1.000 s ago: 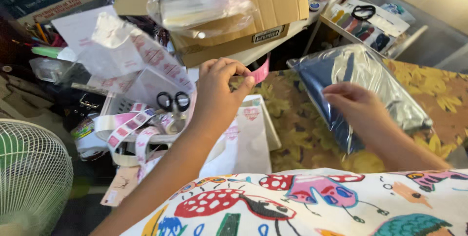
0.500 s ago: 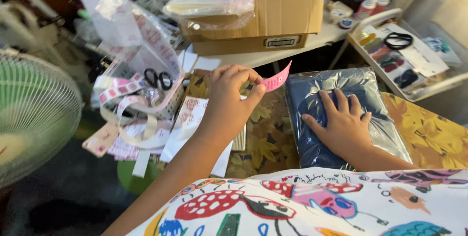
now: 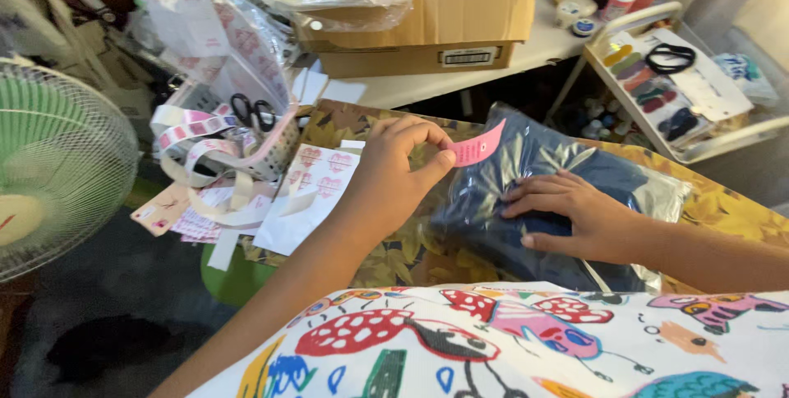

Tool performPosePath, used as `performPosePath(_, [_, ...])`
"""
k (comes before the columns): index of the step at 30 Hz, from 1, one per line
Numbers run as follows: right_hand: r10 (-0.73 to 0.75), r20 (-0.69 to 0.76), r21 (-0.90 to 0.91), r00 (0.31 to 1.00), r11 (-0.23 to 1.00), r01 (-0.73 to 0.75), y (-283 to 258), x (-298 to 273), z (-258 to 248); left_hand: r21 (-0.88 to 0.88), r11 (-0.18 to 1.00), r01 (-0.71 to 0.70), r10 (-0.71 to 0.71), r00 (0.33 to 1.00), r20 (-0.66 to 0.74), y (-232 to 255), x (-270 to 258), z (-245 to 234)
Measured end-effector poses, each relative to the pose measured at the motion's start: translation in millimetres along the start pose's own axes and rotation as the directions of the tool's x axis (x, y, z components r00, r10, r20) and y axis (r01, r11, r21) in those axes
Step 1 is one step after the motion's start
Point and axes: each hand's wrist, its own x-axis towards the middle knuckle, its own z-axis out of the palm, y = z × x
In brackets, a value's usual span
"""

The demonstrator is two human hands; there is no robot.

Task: The person packs a pair of jeans into a clear plastic bag, places a printed card inside, and seals the bag with multiple stickers. They then move the packaged jeans to a nearby chair and briefly handle a notebook and other items on the table.

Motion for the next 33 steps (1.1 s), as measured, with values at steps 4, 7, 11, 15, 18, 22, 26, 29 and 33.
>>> performPosePath(4, [0.476, 0.056, 0.469, 0.878, 0.763, -0.444, 0.9, -9.9, -5.0, -0.165, 0.986, 0.039, -0.009, 0.983, 0.182, -3.3, 8.7, 14.5])
performPosePath(7, [0.577, 0.025, 0.753, 0.816, 0.526, -0.395, 2.4, -0.5, -14.2, -0.222, 0.971, 0.084, -0.019, 0.959, 0.281, -8.4, 10.1, 27.5])
performPosePath(11, [0.687, 0.101, 0.918, 0.72, 0.214, -0.333, -11.8, 9.4, -15.0, -0.179, 0.978, 0.11, -0.054, 0.955, 0.291, -16.0, 7.7, 33.5])
performPosePath(15, [0.68, 0.16, 0.979, 0.716, -0.015, -0.205, -20.3, 7.8, -23.3, -0.159, 0.965, 0.208, -0.156, 0.945, 0.287, -27.0, 17.1, 30.2])
performPosePath(18, [0.782, 0.137, 0.982, 0.608, -0.028, -0.186, -20.7, 7.7, -23.7, -0.103, 0.948, 0.301, -0.263, 0.924, 0.279, -36.6, 26.1, 30.7])
performPosePath(22, [0.803, 0.071, 0.972, 0.591, 0.077, -0.221, -16.0, 7.5, -23.1, -0.149, 0.91, 0.387, -0.314, 0.879, 0.36, -48.1, 32.9, 36.8])
performPosePath(26, [0.819, 0.037, 0.961, 0.572, 0.127, -0.244, -14.6, 9.4, -24.0, -0.146, 0.895, 0.422, -0.337, 0.853, 0.398, -59.1, 39.2, 44.6])
performPosePath(29, [0.822, 0.054, 0.973, 0.567, 0.085, -0.216, -14.4, 11.2, -25.3, -0.113, 0.876, 0.469, -0.384, 0.819, 0.426, -70.0, 45.6, 49.2])
performPosePath(33, [0.839, 0.05, 0.942, 0.542, 0.141, -0.305, -12.6, 11.3, -22.1, -0.092, 0.857, 0.507, -0.403, 0.771, 0.494, -87.3, 56.6, 58.2])
